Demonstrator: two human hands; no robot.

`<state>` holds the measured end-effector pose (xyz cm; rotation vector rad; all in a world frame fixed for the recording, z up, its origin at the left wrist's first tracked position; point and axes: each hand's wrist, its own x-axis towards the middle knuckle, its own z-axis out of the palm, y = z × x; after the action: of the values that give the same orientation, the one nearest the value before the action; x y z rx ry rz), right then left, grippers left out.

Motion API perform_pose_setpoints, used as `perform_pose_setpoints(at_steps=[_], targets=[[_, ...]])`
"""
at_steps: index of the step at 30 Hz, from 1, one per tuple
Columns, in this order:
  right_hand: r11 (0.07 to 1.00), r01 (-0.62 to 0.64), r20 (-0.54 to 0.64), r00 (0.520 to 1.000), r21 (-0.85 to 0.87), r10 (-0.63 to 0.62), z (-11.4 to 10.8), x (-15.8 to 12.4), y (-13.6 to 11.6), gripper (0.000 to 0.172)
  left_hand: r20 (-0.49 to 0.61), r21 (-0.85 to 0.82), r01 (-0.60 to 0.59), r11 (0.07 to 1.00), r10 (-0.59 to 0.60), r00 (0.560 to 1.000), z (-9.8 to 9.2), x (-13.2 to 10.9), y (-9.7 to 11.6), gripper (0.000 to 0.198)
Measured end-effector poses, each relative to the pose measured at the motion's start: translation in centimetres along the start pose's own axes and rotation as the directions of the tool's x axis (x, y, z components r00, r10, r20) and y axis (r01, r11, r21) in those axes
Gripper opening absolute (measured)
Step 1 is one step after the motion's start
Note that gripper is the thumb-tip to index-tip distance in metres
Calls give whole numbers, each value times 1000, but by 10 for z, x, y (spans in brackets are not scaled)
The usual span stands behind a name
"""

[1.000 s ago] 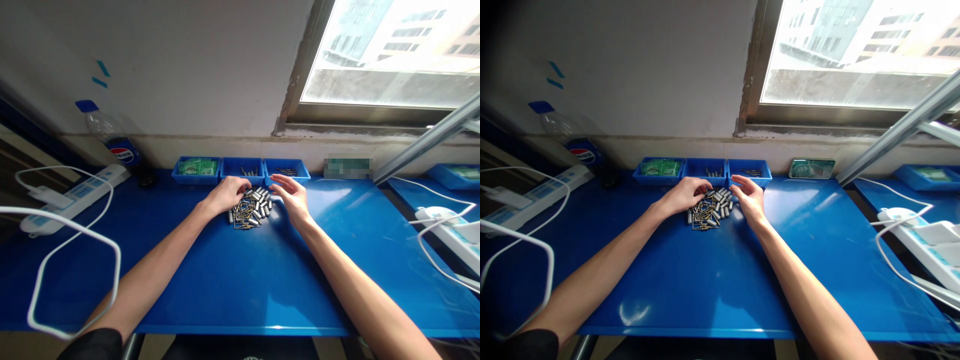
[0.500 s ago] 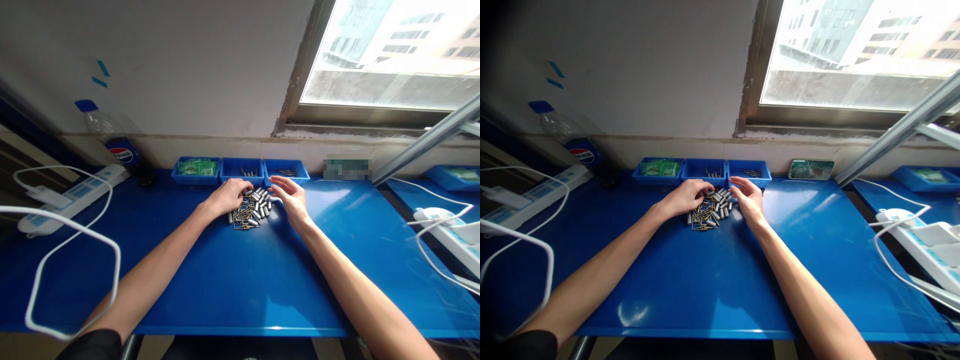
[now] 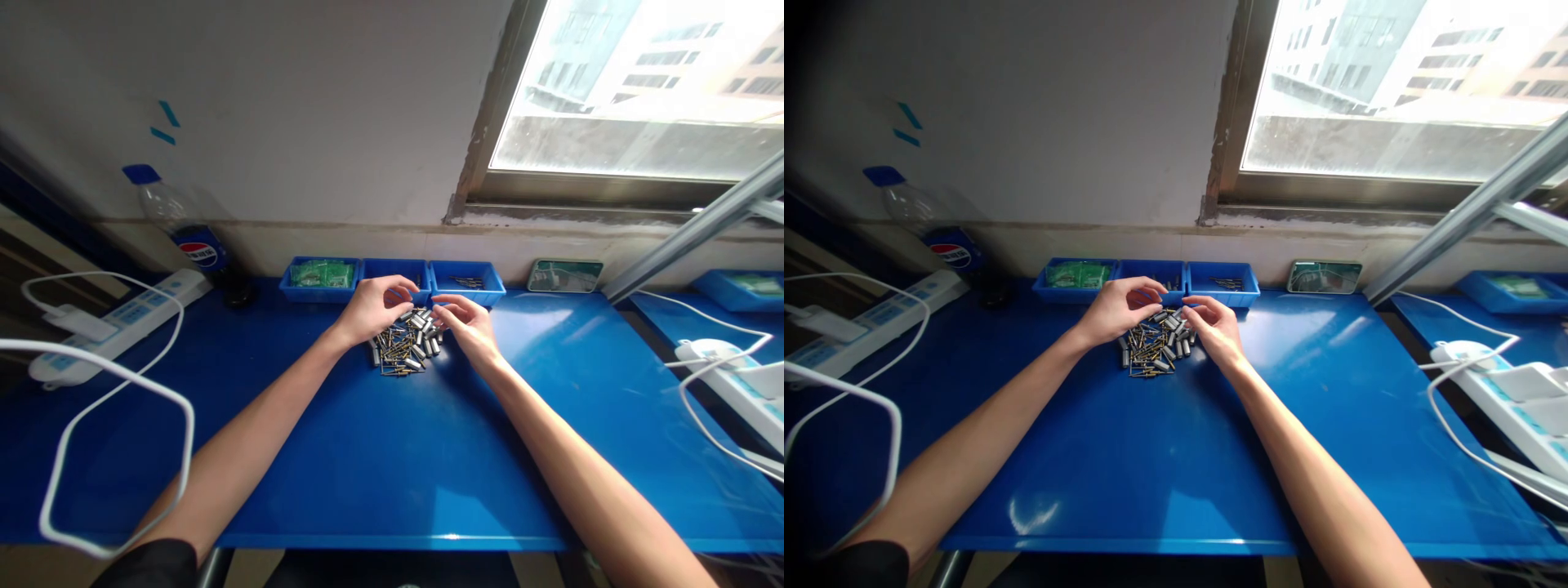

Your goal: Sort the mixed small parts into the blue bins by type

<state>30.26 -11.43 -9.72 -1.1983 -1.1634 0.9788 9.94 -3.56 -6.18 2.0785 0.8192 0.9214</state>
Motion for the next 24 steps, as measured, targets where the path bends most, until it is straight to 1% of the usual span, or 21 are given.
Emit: perform_pose_setpoints(at_steps=[2,4,9,11,14,15,17,18,20,21,22,24], targets=[[999,-28,48,998,31,27,1,-1,-1,41,7,-52,16,999,-15,1000,2,0,3,24],[998,-48,68,997,49,44,2,-1,-1,38,31,-87,31,996,-28,999,3,-1,6,26],[997,-63,56,997,34,61,2,0,0,36,65,-101,45,994,-38,997,2,-1,9,27],[998,-68,64,996,16,66,2,0,0,38,84,-60,32,998,-27,996,0,-1,9,24],[998,-63,61,996,3,63,1,0,-1,40,136,114,11,993,-27,990,-4,-2,8,22],[999,-53,35,998,8,53,1,0,-1,41,152,189,6,982,-36,988,-6,-2,7,22],[999,-20,-73,997,28,21,-1,1,1,43,178,325,4,946,-65,982,-8,-3,4,23],[999,2,-148,989,40,4,-2,3,2,43,191,376,5,926,-83,978,-9,-3,2,22],[996,46,-293,956,73,-23,-5,5,4,43,215,448,12,894,-121,969,-9,-4,-1,22],[994,66,-340,940,91,-31,-7,6,6,43,229,472,14,882,-138,964,-9,-5,-2,22],[991,83,-364,931,107,-38,-8,7,7,44,241,489,15,872,-151,959,-8,-6,-3,23],[988,96,-358,933,123,-46,-9,8,8,47,251,509,16,860,-166,954,-6,-6,-4,26]])
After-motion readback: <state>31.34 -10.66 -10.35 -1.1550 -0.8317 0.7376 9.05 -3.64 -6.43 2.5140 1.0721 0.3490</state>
